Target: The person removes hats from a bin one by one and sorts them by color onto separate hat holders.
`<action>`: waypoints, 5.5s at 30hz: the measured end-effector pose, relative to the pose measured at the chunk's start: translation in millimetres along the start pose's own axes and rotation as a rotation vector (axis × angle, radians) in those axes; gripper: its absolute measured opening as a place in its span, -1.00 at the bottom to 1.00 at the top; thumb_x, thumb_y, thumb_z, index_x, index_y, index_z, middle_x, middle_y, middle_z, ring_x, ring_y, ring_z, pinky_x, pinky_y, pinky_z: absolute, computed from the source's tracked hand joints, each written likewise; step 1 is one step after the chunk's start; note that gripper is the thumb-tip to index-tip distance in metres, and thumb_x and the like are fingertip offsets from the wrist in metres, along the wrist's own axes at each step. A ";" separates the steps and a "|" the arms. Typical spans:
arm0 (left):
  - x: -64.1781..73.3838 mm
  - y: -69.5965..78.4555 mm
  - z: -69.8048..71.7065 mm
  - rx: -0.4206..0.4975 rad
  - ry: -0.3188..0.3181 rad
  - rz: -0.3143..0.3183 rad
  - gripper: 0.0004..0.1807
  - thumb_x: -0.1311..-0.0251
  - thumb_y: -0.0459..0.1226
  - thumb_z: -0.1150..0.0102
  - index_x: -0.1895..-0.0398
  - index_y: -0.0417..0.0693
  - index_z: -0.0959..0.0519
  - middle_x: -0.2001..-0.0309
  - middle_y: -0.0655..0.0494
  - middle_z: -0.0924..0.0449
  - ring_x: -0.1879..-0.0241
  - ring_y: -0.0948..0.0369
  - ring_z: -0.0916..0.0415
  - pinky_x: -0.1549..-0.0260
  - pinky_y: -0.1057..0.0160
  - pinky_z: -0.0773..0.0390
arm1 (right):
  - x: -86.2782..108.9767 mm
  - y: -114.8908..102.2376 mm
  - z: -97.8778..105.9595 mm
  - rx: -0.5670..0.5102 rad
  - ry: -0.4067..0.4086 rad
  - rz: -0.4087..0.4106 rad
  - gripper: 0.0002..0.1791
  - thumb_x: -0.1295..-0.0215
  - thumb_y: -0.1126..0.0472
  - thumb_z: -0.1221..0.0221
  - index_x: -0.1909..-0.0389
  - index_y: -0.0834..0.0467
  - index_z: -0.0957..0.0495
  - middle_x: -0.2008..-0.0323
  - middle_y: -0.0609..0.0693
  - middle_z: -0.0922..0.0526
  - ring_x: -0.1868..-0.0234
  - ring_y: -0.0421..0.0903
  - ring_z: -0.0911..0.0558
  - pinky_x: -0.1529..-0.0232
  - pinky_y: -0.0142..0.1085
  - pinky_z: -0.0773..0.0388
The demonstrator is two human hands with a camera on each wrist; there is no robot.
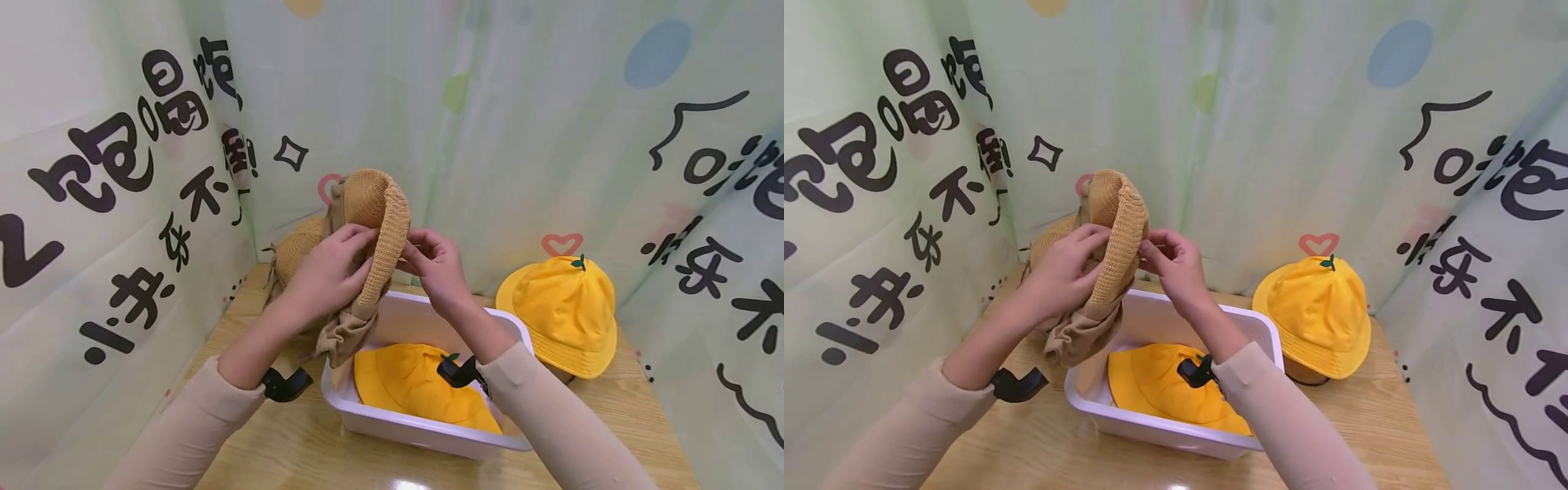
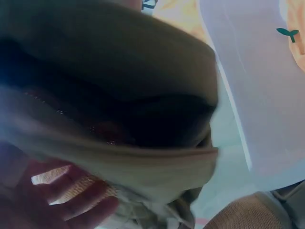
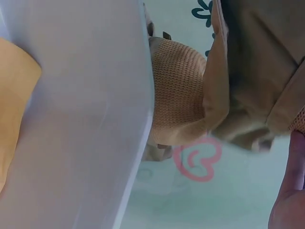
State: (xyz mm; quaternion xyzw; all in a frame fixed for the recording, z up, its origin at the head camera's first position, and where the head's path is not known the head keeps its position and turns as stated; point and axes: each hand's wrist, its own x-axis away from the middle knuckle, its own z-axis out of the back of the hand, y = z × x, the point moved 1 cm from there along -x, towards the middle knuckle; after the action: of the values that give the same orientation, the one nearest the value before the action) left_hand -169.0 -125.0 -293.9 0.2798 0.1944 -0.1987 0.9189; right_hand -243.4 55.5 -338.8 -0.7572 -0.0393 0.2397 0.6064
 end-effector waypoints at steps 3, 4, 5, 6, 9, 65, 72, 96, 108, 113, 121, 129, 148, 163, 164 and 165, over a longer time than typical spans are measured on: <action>-0.8 -2.1 -4.0 0.008 -0.079 -0.031 -0.58 -0.39 -0.28 -0.04 -0.26 -0.22 -0.49 -0.22 -0.11 -0.44 -0.13 0.00 -0.50 -0.15 0.00 -0.49 | 2.2 1.9 -1.0 0.025 0.026 0.003 -0.89 -0.37 0.30 -0.22 0.16 0.23 -0.64 0.28 -0.05 -0.67 0.23 -0.15 -0.68 0.13 -0.19 -0.70; -1.2 -3.1 -5.8 0.030 -0.089 -0.041 -0.59 -0.37 -0.31 -0.03 -0.25 -0.24 -0.49 -0.22 -0.14 -0.42 -0.14 -0.02 -0.48 -0.17 -0.01 -0.48 | 3.0 2.4 -1.4 0.034 0.035 0.003 -0.87 -0.37 0.30 -0.23 0.14 0.27 -0.64 0.30 -0.06 -0.68 0.25 -0.16 -0.67 0.15 -0.20 -0.71; -1.6 -4.3 -7.7 0.052 -0.091 -0.048 -0.61 -0.36 -0.33 -0.03 -0.22 -0.25 -0.50 -0.21 -0.16 -0.42 -0.14 -0.03 -0.48 -0.17 -0.01 -0.47 | 3.6 2.9 -2.0 0.048 0.042 0.004 -0.83 -0.37 0.30 -0.23 0.12 0.31 -0.63 0.30 -0.07 -0.69 0.26 -0.17 -0.67 0.16 -0.22 -0.71; -2.0 -5.5 -9.8 0.074 -0.084 -0.055 -0.62 -0.36 -0.35 -0.04 -0.20 -0.27 -0.50 -0.19 -0.18 -0.42 -0.12 -0.03 -0.48 -0.16 -0.02 -0.47 | 4.2 3.5 -2.6 0.058 0.048 0.004 -0.80 -0.36 0.30 -0.24 0.09 0.35 -0.62 0.31 -0.08 -0.69 0.27 -0.17 -0.67 0.17 -0.23 -0.71; -3.5 -8.2 -15.7 0.145 -0.032 -0.051 -0.65 -0.33 -0.37 -0.10 -0.15 -0.29 -0.53 -0.11 -0.18 -0.48 -0.03 -0.02 -0.49 -0.05 0.00 -0.50 | 5.6 5.3 -4.6 0.072 0.061 0.015 -0.73 -0.36 0.33 -0.23 0.03 0.45 -0.59 0.32 -0.12 -0.71 0.30 -0.19 -0.67 0.21 -0.26 -0.70; 9.4 -80.8 68.8 -0.211 0.579 -0.120 -0.91 -0.31 -0.43 -0.19 0.18 -0.29 -0.62 0.19 -0.13 -0.62 0.14 -0.09 -0.53 0.06 -0.01 -0.54 | -35.1 14.7 -22.9 0.470 0.168 0.292 -0.84 -0.33 0.18 -0.29 0.22 0.21 -0.70 0.32 0.07 -0.74 0.25 -0.13 -0.66 0.23 -0.34 -0.62; 14.3 -95.0 73.2 -0.270 0.588 -0.132 -0.91 -0.36 -0.43 -0.14 0.19 -0.29 -0.62 0.18 -0.16 -0.62 0.15 -0.11 -0.52 0.08 0.00 -0.54 | -35.7 23.9 -33.9 0.516 0.137 0.294 -0.86 -0.33 0.20 -0.29 0.21 0.20 -0.71 0.28 0.04 -0.75 0.23 -0.13 -0.69 0.25 -0.35 -0.66; 19.0 -134.7 51.3 -0.219 0.494 0.030 -0.92 -0.33 -0.45 -0.16 0.18 -0.24 -0.62 0.16 -0.12 -0.61 0.11 -0.11 -0.53 0.06 -0.10 -0.52 | -36.6 54.1 -38.0 0.617 0.119 0.272 -0.87 -0.34 0.21 -0.28 0.21 0.19 -0.72 0.27 0.03 -0.77 0.24 -0.09 -0.73 0.24 -0.27 -0.68; 17.7 -148.9 40.3 -0.224 0.447 0.081 -0.92 -0.31 -0.45 -0.19 0.18 -0.26 -0.61 0.17 -0.13 -0.61 0.13 -0.11 -0.53 0.08 -0.10 -0.54 | -36.6 62.0 -37.4 0.681 0.105 0.225 -0.87 -0.35 0.22 -0.27 0.20 0.20 -0.71 0.25 0.04 -0.77 0.25 -0.07 -0.74 0.23 -0.25 -0.69; 18.2 -156.8 35.3 -0.223 0.412 0.115 -0.91 -0.32 -0.42 -0.20 0.16 -0.25 -0.61 0.16 -0.13 -0.60 0.14 -0.11 -0.54 0.12 -0.13 -0.54 | -37.3 65.2 -37.5 0.707 0.093 0.207 -0.85 -0.35 0.20 -0.27 0.19 0.20 -0.71 0.25 0.04 -0.77 0.25 -0.08 -0.72 0.22 -0.23 -0.68; 21.2 -164.5 26.9 -0.225 0.375 0.154 -0.92 -0.33 -0.40 -0.20 0.16 -0.20 -0.61 0.15 -0.12 -0.59 0.14 -0.12 -0.53 0.14 -0.18 -0.51 | -34.5 73.9 -38.5 0.787 0.065 0.163 -0.84 -0.37 0.16 -0.25 0.18 0.15 -0.71 0.28 -0.01 -0.76 0.31 -0.13 -0.69 0.24 -0.27 -0.65; 26.4 -174.4 14.2 -0.223 0.310 0.152 -0.93 -0.32 -0.41 -0.20 0.17 -0.19 -0.59 0.14 -0.11 -0.59 0.12 -0.11 -0.55 0.14 -0.16 -0.53 | -28.9 86.0 -35.0 0.842 0.015 0.126 -0.87 -0.36 0.20 -0.26 0.20 0.18 -0.71 0.32 0.01 -0.75 0.35 -0.13 -0.67 0.24 -0.27 -0.63; 11.1 -161.4 -23.1 -0.224 0.151 -0.031 0.11 0.13 0.26 -0.41 -0.54 0.36 -0.10 -0.56 -0.06 -0.03 -0.41 -0.24 -0.15 -0.27 -0.33 -0.25 | -45.4 93.1 -49.7 0.778 -0.205 0.210 -0.36 -0.58 0.02 0.06 -0.58 0.00 -0.04 -0.55 0.07 -0.13 -0.56 0.02 -0.10 -0.50 0.01 -0.10; 9.2 -175.0 -31.6 -0.168 0.093 0.042 0.15 0.15 0.19 -0.48 -0.53 0.37 -0.03 -0.55 -0.05 0.00 -0.36 -0.31 -0.16 -0.24 -0.35 -0.25 | -52.7 106.8 -54.1 0.748 -0.257 0.050 -0.38 -0.62 -0.02 0.22 -0.61 -0.10 0.09 -0.57 -0.06 -0.07 -0.50 0.06 -0.21 -0.45 -0.02 -0.20; 9.9 -176.1 -32.3 -0.157 0.091 0.048 0.16 0.15 0.18 -0.49 -0.53 0.37 -0.03 -0.55 -0.05 0.01 -0.36 -0.31 -0.16 -0.24 -0.35 -0.25 | -52.8 107.7 -54.0 0.754 -0.264 0.044 -0.38 -0.63 -0.02 0.23 -0.61 -0.09 0.11 -0.57 -0.06 -0.05 -0.51 0.06 -0.20 -0.46 -0.02 -0.19; 10.6 -177.1 -32.9 -0.147 0.088 0.055 0.16 0.16 0.17 -0.50 -0.53 0.37 -0.03 -0.56 -0.05 0.01 -0.36 -0.31 -0.15 -0.23 -0.35 -0.26 | -52.9 108.6 -53.8 0.758 -0.271 0.036 -0.38 -0.63 -0.02 0.24 -0.61 -0.09 0.12 -0.58 -0.07 -0.04 -0.52 0.05 -0.18 -0.46 -0.02 -0.18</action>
State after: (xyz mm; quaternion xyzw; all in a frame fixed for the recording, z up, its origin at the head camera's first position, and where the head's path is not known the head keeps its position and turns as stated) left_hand -252.1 -243.6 -401.6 0.2253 0.2411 -0.1462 0.9326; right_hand -293.1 -39.8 -415.8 -0.4422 -0.0145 0.3455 0.8276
